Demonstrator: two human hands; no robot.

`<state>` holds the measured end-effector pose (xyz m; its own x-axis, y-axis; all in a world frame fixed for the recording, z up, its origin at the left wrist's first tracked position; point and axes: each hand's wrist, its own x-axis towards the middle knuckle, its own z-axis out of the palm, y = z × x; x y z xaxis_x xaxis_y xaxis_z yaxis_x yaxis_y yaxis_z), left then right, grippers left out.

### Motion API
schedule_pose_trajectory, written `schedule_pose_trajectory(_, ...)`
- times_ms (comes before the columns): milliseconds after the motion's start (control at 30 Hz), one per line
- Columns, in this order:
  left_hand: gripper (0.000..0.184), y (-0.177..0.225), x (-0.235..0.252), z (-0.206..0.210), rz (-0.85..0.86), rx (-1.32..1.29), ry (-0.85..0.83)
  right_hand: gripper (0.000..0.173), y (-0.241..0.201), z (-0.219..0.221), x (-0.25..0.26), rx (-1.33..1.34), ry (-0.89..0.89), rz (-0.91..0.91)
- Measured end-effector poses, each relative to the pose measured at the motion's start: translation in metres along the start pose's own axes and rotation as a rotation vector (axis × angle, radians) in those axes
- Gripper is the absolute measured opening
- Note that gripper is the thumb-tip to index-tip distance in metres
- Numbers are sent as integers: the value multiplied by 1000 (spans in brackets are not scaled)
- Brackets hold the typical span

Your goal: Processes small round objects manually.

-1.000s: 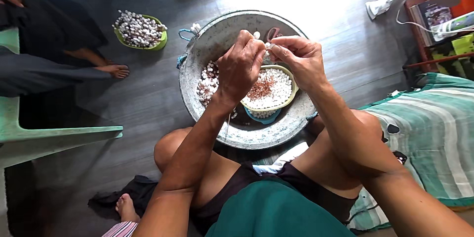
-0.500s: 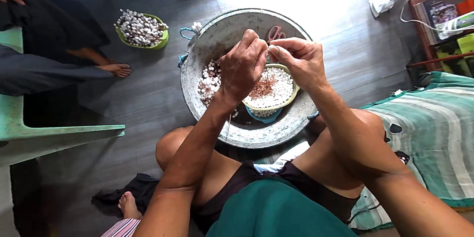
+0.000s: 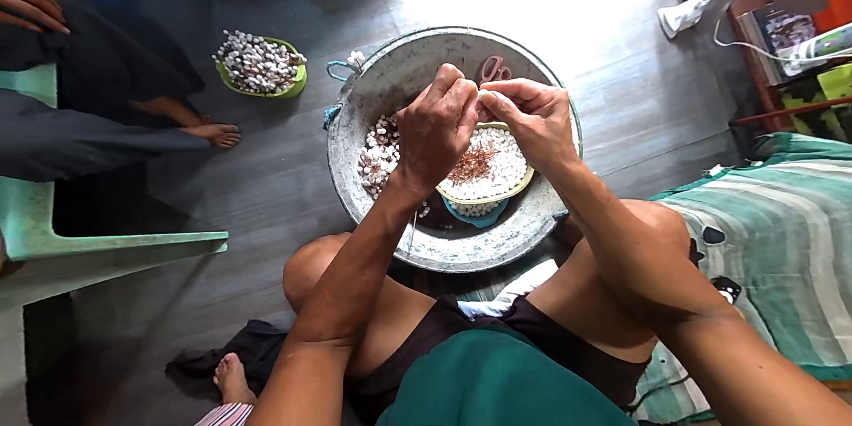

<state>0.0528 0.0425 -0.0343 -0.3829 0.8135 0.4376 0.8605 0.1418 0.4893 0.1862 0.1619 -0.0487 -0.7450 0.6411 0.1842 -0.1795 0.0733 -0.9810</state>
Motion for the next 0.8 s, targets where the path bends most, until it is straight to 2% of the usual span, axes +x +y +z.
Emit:
schedule_pose_trajectory(233, 12, -2, 0, -2, -23, -55, 26, 20, -5, 4, 0, -23, 17, -6)
schedule_pose_trajectory(300, 9, -7, 0, -6, -106, -301, 41, 28, -16, -1, 4, -92, 29, -76)
schedule_pose_trajectory(400, 8, -16, 6, -16, -260, -915, 97, 29, -39, -7, 0, -166, 74, -144)
schedule_pose_trajectory(500, 11, -19, 3, -19, -375, -1405, 92, 26, -42, 11, -14, -156, -33, -3)
schedule_pose_trajectory(567, 13, -11, -9, -26, -379, -1461, 50, 30, -43, 34, -18, -47, -93, 85)
schedule_pose_trajectory(667, 18, 2, -19, -40, -385, -1457, 19, 33, -52, 64, -25, 92, -36, 86)
schedule_pose_trajectory(800, 16, 10, -19, -56, -379, -1536, 49, 25, -73, 87, -28, 171, 45, 57)
